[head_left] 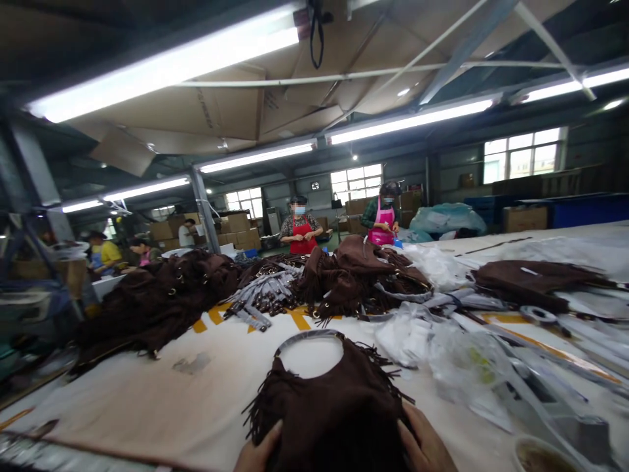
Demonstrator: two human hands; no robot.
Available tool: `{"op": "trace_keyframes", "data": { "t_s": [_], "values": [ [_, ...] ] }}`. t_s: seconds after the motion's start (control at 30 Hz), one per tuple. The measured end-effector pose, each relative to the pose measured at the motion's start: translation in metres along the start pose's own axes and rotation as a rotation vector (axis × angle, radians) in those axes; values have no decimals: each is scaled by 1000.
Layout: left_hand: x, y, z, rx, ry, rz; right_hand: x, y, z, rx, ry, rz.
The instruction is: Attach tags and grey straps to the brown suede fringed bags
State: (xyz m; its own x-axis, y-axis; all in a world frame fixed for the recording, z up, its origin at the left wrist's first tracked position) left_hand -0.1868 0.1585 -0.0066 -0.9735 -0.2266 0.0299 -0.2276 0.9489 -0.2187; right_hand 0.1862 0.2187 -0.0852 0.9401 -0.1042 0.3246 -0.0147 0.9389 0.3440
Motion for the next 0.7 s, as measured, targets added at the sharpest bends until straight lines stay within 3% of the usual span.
{"op": "trace_keyframes", "data": {
  "t_s": [0.17,0.3,0.43,0.53,0.7],
  "values": [
    [-19,-21,9,101,-214,-2,10,-44,-2,25,-173,-130],
    [-25,-31,7,139,-237,-25,12,-63,10,85,-302,-70],
    [-27,-33,4,147,-224,2,8,-67,32,160,-422,71],
    [-25,-28,7,182,-143,31,5,-66,44,176,-501,108],
    [-11,-6,7,111,107,5,-5,-57,40,160,-594,145]
  ]
}}
Point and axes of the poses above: each hand's wrist, its own y-axis towards the middle knuckle, its own x-axis out of the back of the hand, z = x × y, the point moved 6 cm from there along y, towards the middle knuckle, and after that the axes turned 3 degrees about x, right-handed, at the moved point
